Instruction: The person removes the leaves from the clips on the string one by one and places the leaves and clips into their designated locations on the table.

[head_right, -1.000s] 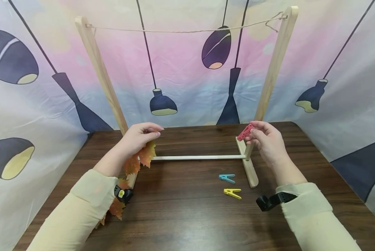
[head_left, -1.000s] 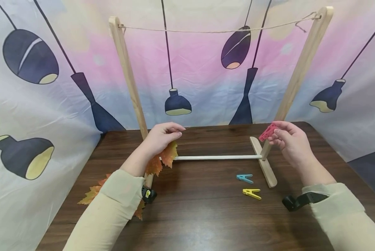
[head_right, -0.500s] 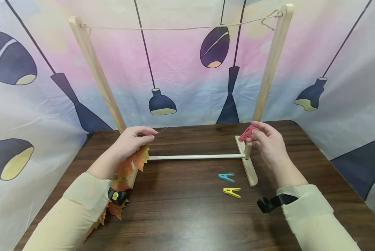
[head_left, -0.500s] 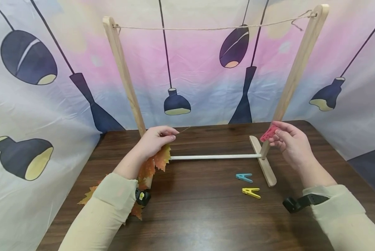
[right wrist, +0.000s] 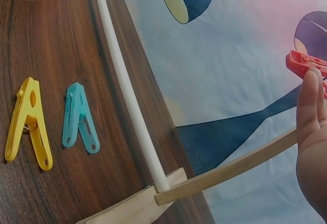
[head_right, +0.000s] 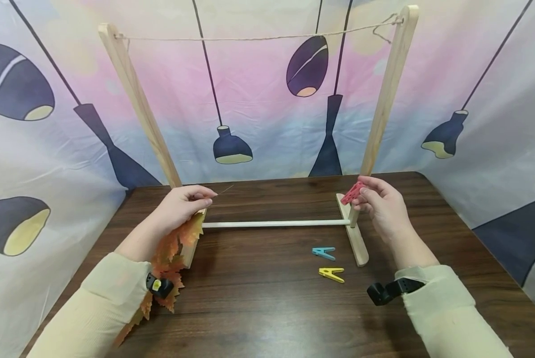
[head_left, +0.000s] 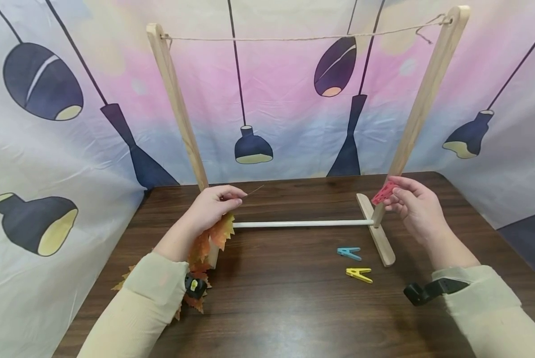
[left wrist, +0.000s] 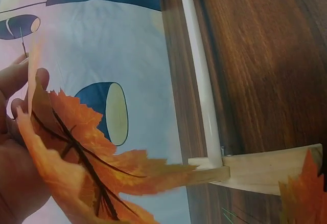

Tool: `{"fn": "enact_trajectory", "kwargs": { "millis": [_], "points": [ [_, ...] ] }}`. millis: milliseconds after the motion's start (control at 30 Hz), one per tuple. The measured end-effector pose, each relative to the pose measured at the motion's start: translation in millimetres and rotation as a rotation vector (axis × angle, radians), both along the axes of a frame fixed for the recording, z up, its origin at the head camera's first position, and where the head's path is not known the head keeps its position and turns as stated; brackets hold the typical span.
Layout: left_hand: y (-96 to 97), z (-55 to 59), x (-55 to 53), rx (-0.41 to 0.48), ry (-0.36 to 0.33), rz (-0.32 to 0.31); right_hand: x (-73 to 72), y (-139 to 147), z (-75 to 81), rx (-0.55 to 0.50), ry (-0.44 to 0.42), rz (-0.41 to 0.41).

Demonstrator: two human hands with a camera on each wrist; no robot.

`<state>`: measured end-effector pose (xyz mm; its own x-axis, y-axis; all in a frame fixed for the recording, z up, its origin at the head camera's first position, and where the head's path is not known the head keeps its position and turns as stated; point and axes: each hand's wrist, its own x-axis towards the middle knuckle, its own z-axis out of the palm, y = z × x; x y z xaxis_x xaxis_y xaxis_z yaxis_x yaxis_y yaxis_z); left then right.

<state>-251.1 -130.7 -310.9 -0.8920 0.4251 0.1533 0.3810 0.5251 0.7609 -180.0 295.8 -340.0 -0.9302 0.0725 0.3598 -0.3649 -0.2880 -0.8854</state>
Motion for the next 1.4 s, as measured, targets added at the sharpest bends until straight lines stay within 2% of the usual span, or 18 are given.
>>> {"fn": "enact_trajectory", "kwargs": {
  "millis": [367,633,1000,1200,1400],
  "points": [
    [-7.3,-10.9,4.1,-0.023,-0.012,-0.003,1.8,0,-5.1,0.007,-0.015,0.006],
    [-15.2,-14.4,2.5,-0.013,-0.001,0.026,0.3,4,-6.3,0.033,-0.017,0.001],
    [-23.8,-18.4,2.9,-0.001,-0.022,0.067,1.3,3,-13.2,0.036,-0.040,-0.003],
    [-30.5,-20.0,6.7,-0.003,-0.034,0.092,0.3,3,-16.6,0.035,-0.026,-0.004],
    [-38.2,-21.3,11.8,-0.016,-0.010,0.122,-1.8,1,-20.5,0.041,-0.012,0.012]
  ]
}}
